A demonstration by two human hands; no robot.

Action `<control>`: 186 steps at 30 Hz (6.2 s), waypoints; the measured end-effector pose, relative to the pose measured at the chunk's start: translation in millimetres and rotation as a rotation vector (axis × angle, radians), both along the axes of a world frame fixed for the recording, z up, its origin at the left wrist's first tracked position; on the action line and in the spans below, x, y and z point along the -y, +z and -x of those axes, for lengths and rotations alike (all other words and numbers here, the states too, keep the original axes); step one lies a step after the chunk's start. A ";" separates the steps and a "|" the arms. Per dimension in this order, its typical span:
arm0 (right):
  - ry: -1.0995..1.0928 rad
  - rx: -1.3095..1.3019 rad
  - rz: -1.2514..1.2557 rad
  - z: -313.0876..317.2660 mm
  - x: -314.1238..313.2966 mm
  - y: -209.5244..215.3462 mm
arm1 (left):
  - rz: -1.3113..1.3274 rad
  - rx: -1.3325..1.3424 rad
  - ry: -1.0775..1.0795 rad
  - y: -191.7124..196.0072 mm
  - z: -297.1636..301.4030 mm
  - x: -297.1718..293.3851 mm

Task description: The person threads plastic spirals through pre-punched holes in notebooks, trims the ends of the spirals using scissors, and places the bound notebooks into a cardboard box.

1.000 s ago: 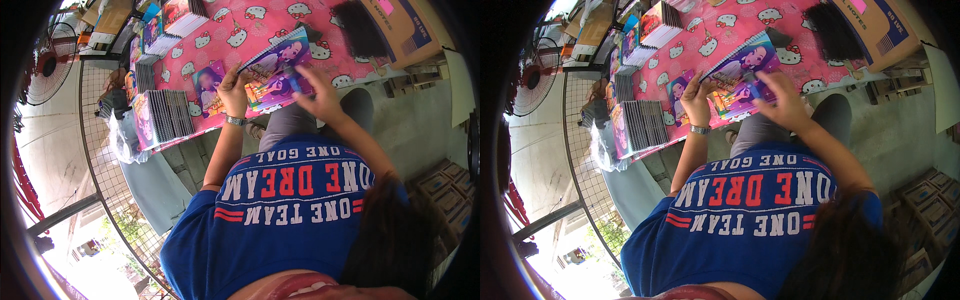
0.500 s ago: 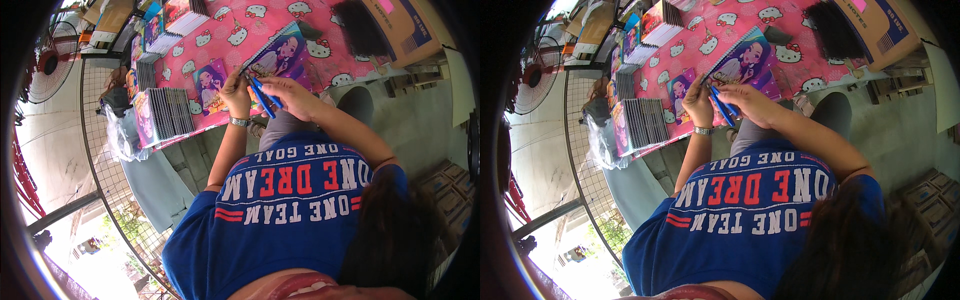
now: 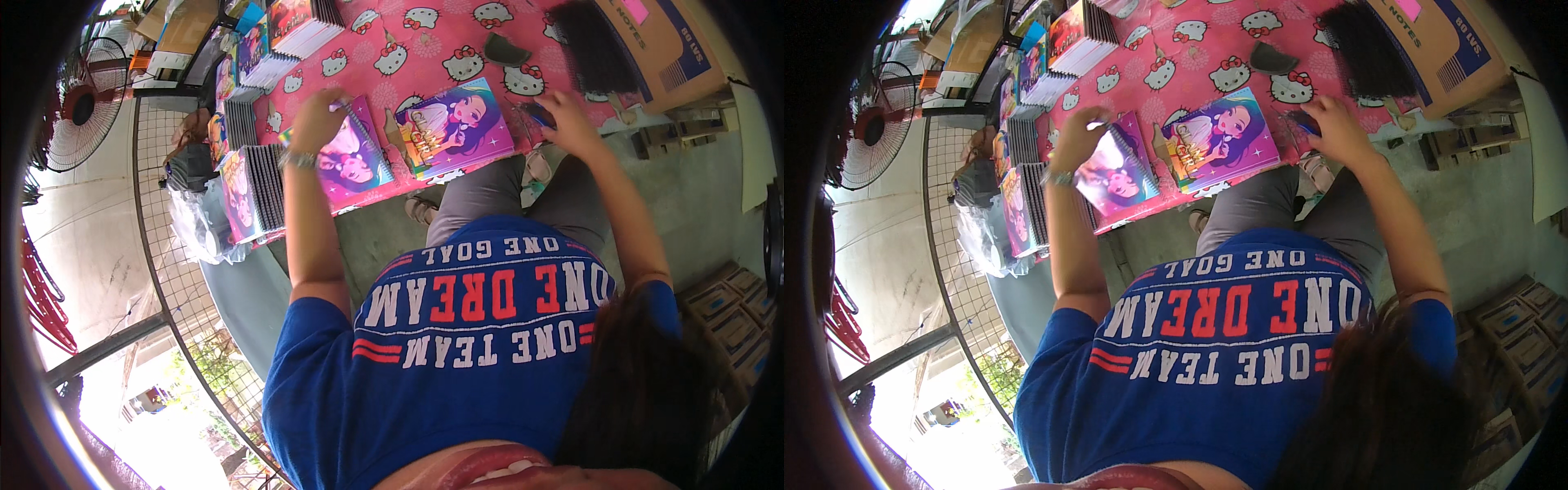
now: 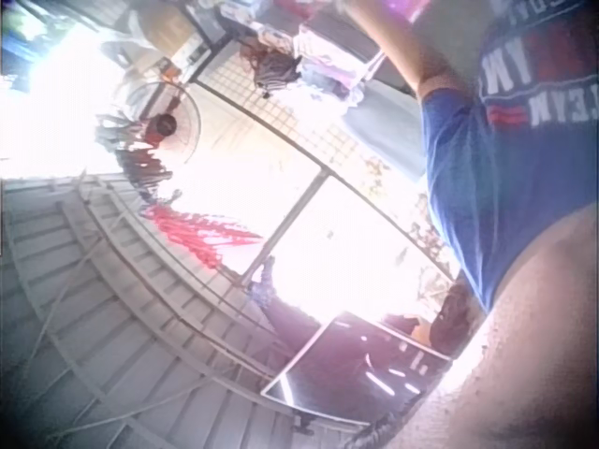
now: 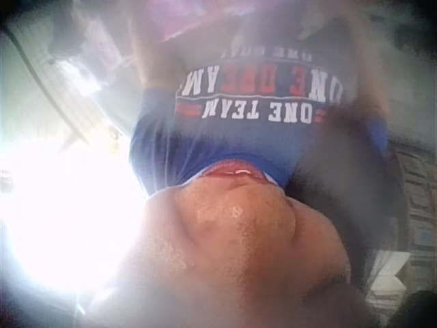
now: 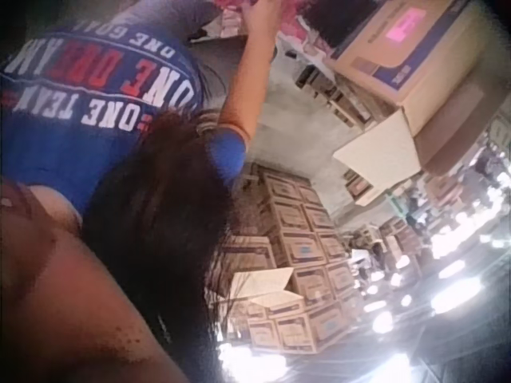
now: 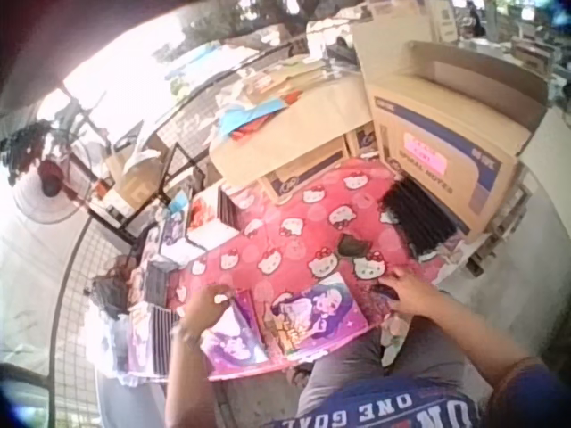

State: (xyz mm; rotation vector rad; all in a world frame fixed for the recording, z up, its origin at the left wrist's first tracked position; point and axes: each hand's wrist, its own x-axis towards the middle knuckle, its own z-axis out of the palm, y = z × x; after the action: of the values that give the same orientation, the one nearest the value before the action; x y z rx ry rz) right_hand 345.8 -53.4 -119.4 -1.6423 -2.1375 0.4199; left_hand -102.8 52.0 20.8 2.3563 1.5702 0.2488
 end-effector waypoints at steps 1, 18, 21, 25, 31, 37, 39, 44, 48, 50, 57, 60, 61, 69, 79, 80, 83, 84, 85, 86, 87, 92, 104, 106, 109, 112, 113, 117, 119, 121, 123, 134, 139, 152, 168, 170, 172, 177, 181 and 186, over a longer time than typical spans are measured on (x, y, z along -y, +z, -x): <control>0.021 -0.005 -0.071 -1.0 -7.9 -4.5 | -0.040 -0.030 0.051 -30.4 5.6 -18.4; -0.607 0.397 -0.148 -79.7 -129.0 4.6 | 0.217 0.225 -0.033 -168.9 -147.3 -28.3; -0.583 0.365 -0.212 -82.8 -129.1 9.6 | 0.285 0.329 -0.005 -153.0 -138.4 -33.4; -0.532 0.379 -0.285 -90.9 -129.3 12.1 | 0.381 0.561 -0.079 -54.1 -139.0 -4.5; -0.549 0.431 -0.216 -105.3 -137.8 0.6 | -0.048 0.224 -0.317 -3.2 -143.0 60.9; -0.483 0.166 -0.422 -45.5 -106.4 58.4 | -0.403 0.214 -0.227 -45.3 -159.0 84.1; -0.799 -0.153 -0.358 -74.7 -121.1 24.2 | -0.406 0.229 -0.264 -47.5 -166.6 76.2; -0.546 0.082 -0.532 -77.1 -113.8 44.3 | -0.396 0.239 -0.265 -50.5 -161.5 81.4; -0.200 -0.117 -0.507 -50.1 -89.8 66.7 | -0.396 0.249 -0.293 -42.6 -163.5 82.1; 0.105 -0.580 -0.130 1.6 -48.4 82.4 | -0.391 0.248 -0.280 -45.1 -160.1 84.1; 0.066 -0.577 -0.170 57.9 15.5 66.9 | -0.396 0.258 -0.300 -42.8 -160.0 83.7; 0.054 -0.598 -0.179 59.7 15.6 63.1 | -0.400 0.259 -0.304 -41.7 -158.9 83.7; 0.078 -0.679 -0.124 60.4 16.3 63.5 | -0.397 0.262 -0.304 -41.5 -159.3 83.4; 0.133 -0.797 -0.050 60.3 21.3 76.9 | -0.398 0.258 -0.312 -41.5 -159.0 85.3; 0.179 -0.766 -0.066 58.3 18.1 65.0 | -0.411 0.257 -0.308 -42.2 -159.0 85.1; 0.189 -0.749 -0.073 56.7 18.4 64.8 | -0.407 0.257 -0.312 -42.4 -158.5 84.5; 0.195 -0.677 -0.112 56.3 18.8 68.7 | -0.400 0.257 -0.315 -43.0 -158.7 83.3; 0.193 -0.651 -0.128 56.4 19.0 69.9 | -0.402 0.254 -0.310 -42.6 -159.7 83.2; 0.223 -0.654 -0.098 54.7 17.4 69.6 | -0.405 0.252 -0.308 -42.2 -160.9 83.0; 0.252 -0.658 -0.069 52.0 14.0 68.6 | -0.406 0.252 -0.313 -42.1 -161.8 83.1; 0.282 -0.662 -0.039 50.4 12.3 68.6 | -0.408 0.252 -0.319 -42.1 -162.7 83.5; 0.144 -0.707 0.162 60.7 24.7 92.2 | -0.435 0.250 -0.336 -46.6 -176.7 94.9; 0.081 -0.502 0.602 65.7 -30.3 109.0 | -0.337 0.256 -0.352 -54.8 -161.7 104.5; -0.133 -0.234 0.230 61.4 -82.5 49.8 | -0.349 0.227 -0.400 -50.3 -164.3 99.6; -0.302 0.072 0.166 84.4 -109.4 10.6 | -0.360 0.171 -0.394 -55.6 -154.9 102.0; -0.330 0.227 0.097 104.9 -110.3 11.5 | -0.385 0.152 -0.362 -63.0 -144.9 106.9; -0.329 0.220 -0.048 101.0 -110.6 -1.6 | -0.401 0.152 -0.362 -64.8 -143.8 106.9; -0.120 0.067 -0.240 50.1 -122.8 -20.0 | -0.424 0.133 -0.165 -54.9 -154.6 110.8; 0.050 -0.768 0.261 41.3 -119.9 -7.1 | -0.417 0.123 -0.075 -62.3 -148.1 108.2; 0.174 -1.400 0.559 51.8 -76.5 57.3 | -0.390 0.139 -0.053 -63.7 -144.7 111.4; 0.552 -1.525 0.811 50.5 -41.6 92.7 | -0.380 0.171 -0.068 -70.5 -148.4 110.8; 0.484 -0.736 0.730 60.9 -27.1 110.7 | -0.311 0.153 -0.188 -59.9 -142.2 119.4; 0.408 -0.698 0.739 65.2 -30.3 103.5 | -0.290 0.203 -0.191 -64.4 -150.2 108.9; 0.450 -0.927 0.816 72.2 -43.8 110.6 | -0.299 0.293 -0.197 -61.4 -142.1 101.3; 0.511 -1.164 0.728 80.5 -50.3 117.0 | -0.262 0.276 -0.145 -60.2 -129.0 85.8; 0.475 -1.222 0.731 78.9 -50.1 117.5 | -0.272 0.288 -0.129 -62.5 -132.9 86.5; 0.202 -0.768 0.493 70.0 -76.9 81.6 | -0.265 0.277 -0.119 -56.4 -133.3 88.7; 0.189 0.085 0.111 33.5 -101.6 7.6 | -0.217 0.259 -0.052 -57.5 -142.1 98.1; 0.467 -0.140 0.176 65.6 -92.4 59.1 | -0.237 0.191 0.059 -55.7 -140.1 106.8; 0.412 0.095 0.238 86.2 -39.1 132.5 | -0.264 0.142 0.059 -54.0 -147.8 94.2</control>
State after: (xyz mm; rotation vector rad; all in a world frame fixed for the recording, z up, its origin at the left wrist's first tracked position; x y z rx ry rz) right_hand 259.6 -14.3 13.1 -1.3505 -2.5874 0.7577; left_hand 45.1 -42.2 -33.1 2.4221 1.6249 0.6587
